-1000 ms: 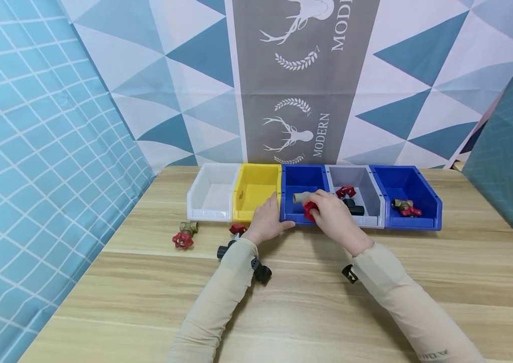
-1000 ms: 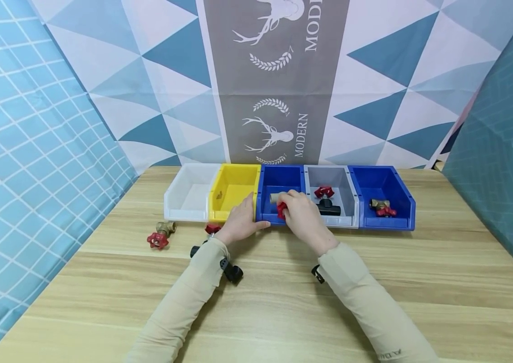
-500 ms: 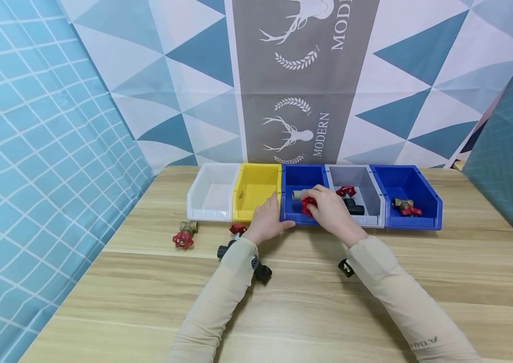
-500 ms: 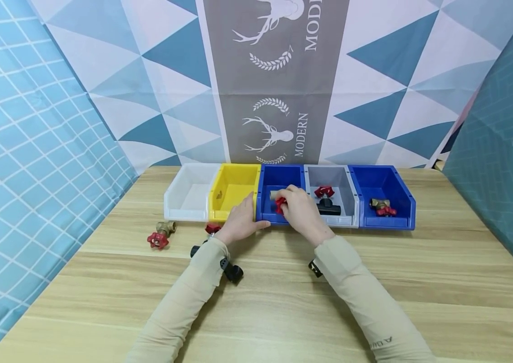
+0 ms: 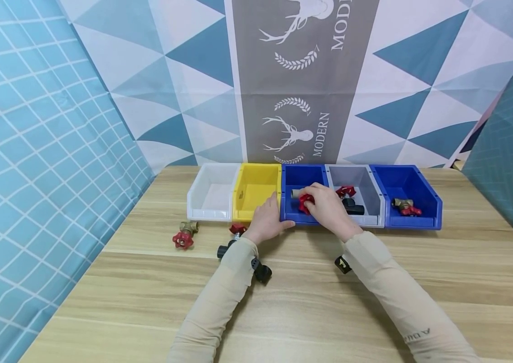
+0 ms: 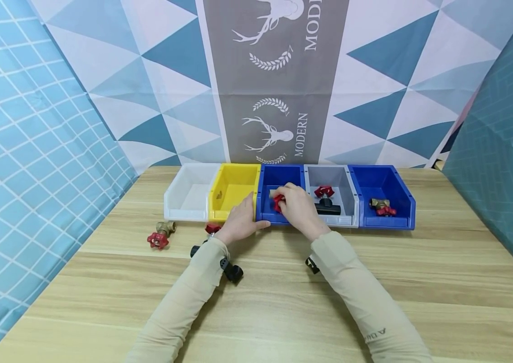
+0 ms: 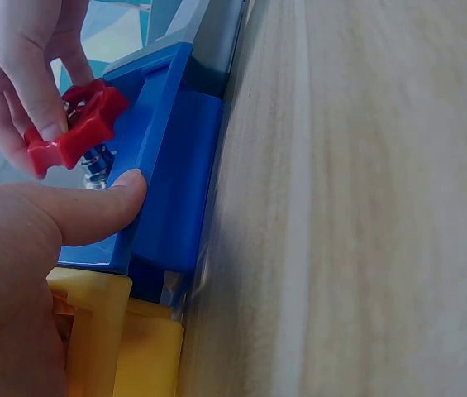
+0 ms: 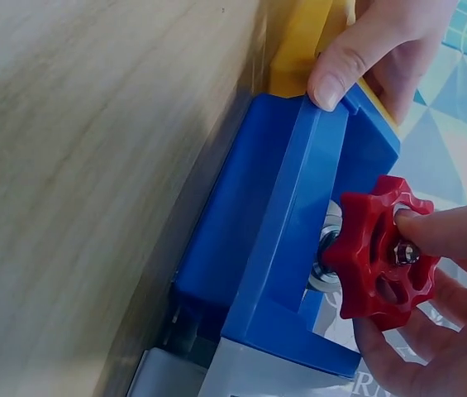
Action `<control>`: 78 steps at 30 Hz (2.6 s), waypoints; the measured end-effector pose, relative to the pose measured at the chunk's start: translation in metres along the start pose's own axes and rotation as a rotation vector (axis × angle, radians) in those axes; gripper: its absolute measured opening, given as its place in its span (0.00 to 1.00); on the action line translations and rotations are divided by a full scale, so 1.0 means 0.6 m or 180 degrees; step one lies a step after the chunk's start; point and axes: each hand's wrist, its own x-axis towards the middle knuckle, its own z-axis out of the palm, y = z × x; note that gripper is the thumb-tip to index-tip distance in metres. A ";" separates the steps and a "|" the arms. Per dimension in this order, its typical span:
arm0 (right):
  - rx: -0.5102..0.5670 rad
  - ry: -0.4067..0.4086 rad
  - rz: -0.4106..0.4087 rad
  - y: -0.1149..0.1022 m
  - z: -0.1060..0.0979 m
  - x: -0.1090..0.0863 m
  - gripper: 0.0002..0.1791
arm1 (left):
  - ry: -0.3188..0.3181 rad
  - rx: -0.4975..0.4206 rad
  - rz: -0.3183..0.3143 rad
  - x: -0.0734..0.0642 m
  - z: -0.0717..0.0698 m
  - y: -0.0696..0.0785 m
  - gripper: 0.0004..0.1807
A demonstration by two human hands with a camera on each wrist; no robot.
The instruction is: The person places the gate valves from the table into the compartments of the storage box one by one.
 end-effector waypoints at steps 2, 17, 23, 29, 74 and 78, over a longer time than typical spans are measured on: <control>-0.0024 0.0002 0.0014 -0.001 0.001 0.003 0.09 | -0.0002 -0.0010 -0.0011 0.000 0.000 0.000 0.53; -0.0190 0.0092 0.0041 0.006 0.018 0.017 0.09 | 0.0018 0.0089 0.0004 -0.002 -0.002 0.003 0.53; -0.0216 0.0110 0.0047 0.008 0.025 0.021 0.08 | -0.0001 0.0054 -0.0012 -0.002 -0.003 0.003 0.53; -0.0306 0.0051 0.0038 0.009 0.034 0.020 0.09 | 0.0014 0.0060 -0.0003 -0.002 0.000 0.002 0.53; -0.0172 -0.0033 0.0186 -0.017 0.052 0.012 0.13 | 0.0054 0.0062 0.0036 0.001 0.003 -0.002 0.53; -0.0155 0.0224 0.0042 -0.027 0.051 0.009 0.12 | 0.0043 0.0054 0.0033 0.001 0.002 -0.001 0.53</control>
